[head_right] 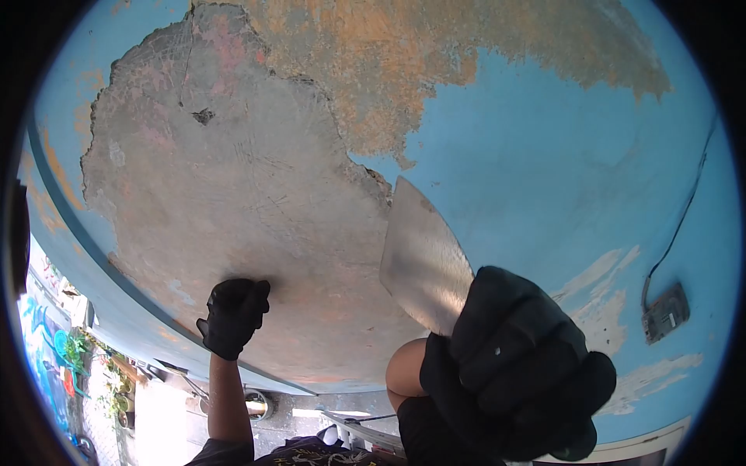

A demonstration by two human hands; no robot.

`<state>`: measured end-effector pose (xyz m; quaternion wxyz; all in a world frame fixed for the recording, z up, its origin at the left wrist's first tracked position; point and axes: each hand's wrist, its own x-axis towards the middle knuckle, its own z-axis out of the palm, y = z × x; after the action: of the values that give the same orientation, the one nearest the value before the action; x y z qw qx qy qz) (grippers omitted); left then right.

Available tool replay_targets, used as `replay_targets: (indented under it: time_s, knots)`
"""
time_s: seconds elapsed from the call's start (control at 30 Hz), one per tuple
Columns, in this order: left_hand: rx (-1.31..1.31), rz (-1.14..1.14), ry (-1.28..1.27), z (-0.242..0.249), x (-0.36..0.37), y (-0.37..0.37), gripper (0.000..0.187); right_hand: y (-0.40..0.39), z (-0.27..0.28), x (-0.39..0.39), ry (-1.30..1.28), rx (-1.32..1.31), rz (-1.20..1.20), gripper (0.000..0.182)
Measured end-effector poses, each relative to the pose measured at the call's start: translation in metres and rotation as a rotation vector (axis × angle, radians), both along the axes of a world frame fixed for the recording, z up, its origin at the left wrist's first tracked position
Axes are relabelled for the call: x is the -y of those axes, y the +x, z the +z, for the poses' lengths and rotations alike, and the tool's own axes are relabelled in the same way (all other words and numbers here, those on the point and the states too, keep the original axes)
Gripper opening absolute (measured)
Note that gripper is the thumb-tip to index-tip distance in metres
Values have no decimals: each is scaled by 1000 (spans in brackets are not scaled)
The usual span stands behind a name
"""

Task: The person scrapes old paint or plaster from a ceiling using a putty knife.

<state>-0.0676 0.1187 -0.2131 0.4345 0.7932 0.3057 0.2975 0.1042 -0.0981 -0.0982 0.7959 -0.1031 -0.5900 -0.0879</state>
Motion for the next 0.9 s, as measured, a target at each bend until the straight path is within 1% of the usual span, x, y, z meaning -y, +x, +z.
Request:
replay_targets:
  time_s: [0.1,0.13,0.17,0.27,0.33,0.37,0.47,0.57,0.6,0.63,0.7,0.77,0.83,0.87,0.9]
  knots:
    - [26,-12,9,-5,2,0,39,-5,-4,9,13,-32,-72,16]
    - [43,-20,11,-6,1,0,39,-2,-1,18,13,83,-51,20]
    - [61,-28,10,-7,-1,1,39,-1,-1,15,17,85,-53,20]
    - [85,-26,69,-10,-3,1,38,9,1,-12,44,49,64,19]
    - [66,-28,44,-8,1,-1,38,9,-1,-19,60,6,135,19]
    - [62,-30,30,-4,1,0,39,8,-1,-17,65,6,132,19]
    - [59,-35,16,-6,-2,0,38,1,3,-11,79,7,40,12]
    - [91,-29,96,-9,-2,2,38,-6,1,-2,70,-13,-58,17]
    - [86,-34,93,-10,-1,1,38,-9,1,-3,111,-54,-111,14]
    - [88,-30,82,-10,-2,2,38,-10,2,-4,116,-51,-113,14]
    - [90,-26,69,-8,-1,1,38,-10,3,-6,105,-47,-130,19]
    - [-14,21,-36,-1,1,-1,39,-10,6,-8,90,-40,-138,28]
    - [23,6,-20,-5,3,-1,39,-11,4,-5,71,-47,-155,38]
    - [75,-7,6,-4,2,1,39,-10,2,4,53,-33,-3,39]
    - [72,-9,10,-4,2,0,39,-10,2,3,57,-35,-5,39]
